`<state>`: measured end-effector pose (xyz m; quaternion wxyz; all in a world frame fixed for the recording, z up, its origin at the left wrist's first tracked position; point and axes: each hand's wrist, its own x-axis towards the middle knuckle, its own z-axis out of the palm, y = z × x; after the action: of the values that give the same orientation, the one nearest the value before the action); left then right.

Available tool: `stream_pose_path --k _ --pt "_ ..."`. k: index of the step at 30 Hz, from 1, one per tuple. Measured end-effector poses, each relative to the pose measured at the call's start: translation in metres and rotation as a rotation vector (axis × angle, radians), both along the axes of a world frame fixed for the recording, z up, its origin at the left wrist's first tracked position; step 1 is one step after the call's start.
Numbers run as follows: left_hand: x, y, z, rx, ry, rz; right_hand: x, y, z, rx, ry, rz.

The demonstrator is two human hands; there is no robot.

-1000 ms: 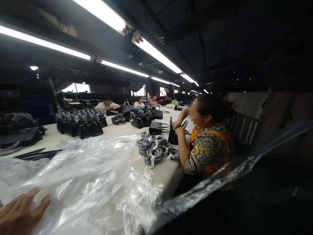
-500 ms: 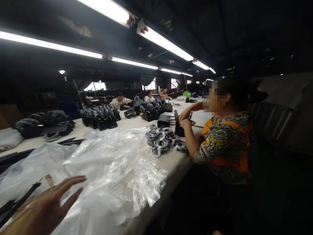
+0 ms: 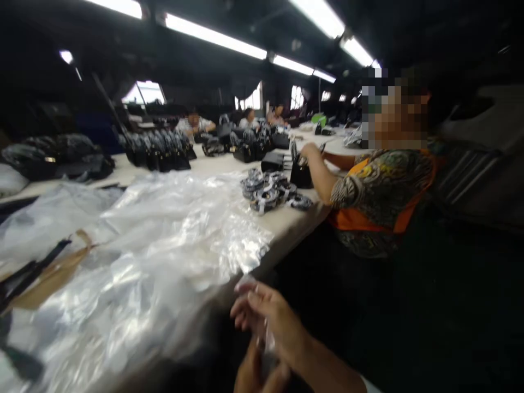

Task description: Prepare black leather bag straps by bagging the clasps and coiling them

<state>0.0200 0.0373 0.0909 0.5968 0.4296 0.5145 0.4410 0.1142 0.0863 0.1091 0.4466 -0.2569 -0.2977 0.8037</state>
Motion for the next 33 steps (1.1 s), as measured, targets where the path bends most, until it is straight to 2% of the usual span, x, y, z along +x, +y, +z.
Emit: stream_pose_path --k 2,3,7,11,15,18,21,24,28,31,33 --pt "0.010 -0.021 -0.015 -0.087 -0.041 0.005 0.012 0.004 -0.005 -0.021 -0.024 -0.095" --pt "0.012 -0.030 -0.021 -0.074 -0.042 -0.041 0.018 0.010 -0.011 -0.024 -0.043 -0.108" --pt "0.007 -0.048 -0.037 -0.117 -0.093 -0.100 0.039 0.028 -0.045 -0.101 -0.098 -0.194" --pt "0.003 -0.056 -0.041 -0.221 -0.193 -0.124 0.052 0.032 -0.068 -0.163 -0.152 -0.334" --pt "0.004 -0.052 -0.040 -0.313 -0.310 -0.112 0.061 0.050 -0.079 -0.211 -0.206 -0.431" --pt "0.001 -0.038 -0.037 -0.361 -0.377 -0.039 0.068 0.063 -0.079 -0.223 -0.207 -0.325" --pt "-0.006 -0.019 -0.033 -0.341 -0.422 0.073 0.075 0.062 -0.076 -0.127 -0.184 -0.152" --pt "-0.015 -0.005 -0.029 -0.276 -0.432 0.185 0.085 0.046 -0.080 0.022 -0.342 -0.109" --pt "-0.024 0.007 -0.024 -0.218 -0.430 0.302 0.108 0.014 -0.093 0.157 -0.610 -0.104" --pt "-0.023 0.014 -0.019 -0.204 -0.441 0.326 0.122 -0.011 -0.098 0.252 -0.666 -0.018" --pt "-0.019 0.021 -0.013 -0.203 -0.455 0.298 0.124 -0.022 -0.098 0.380 -0.745 0.023"
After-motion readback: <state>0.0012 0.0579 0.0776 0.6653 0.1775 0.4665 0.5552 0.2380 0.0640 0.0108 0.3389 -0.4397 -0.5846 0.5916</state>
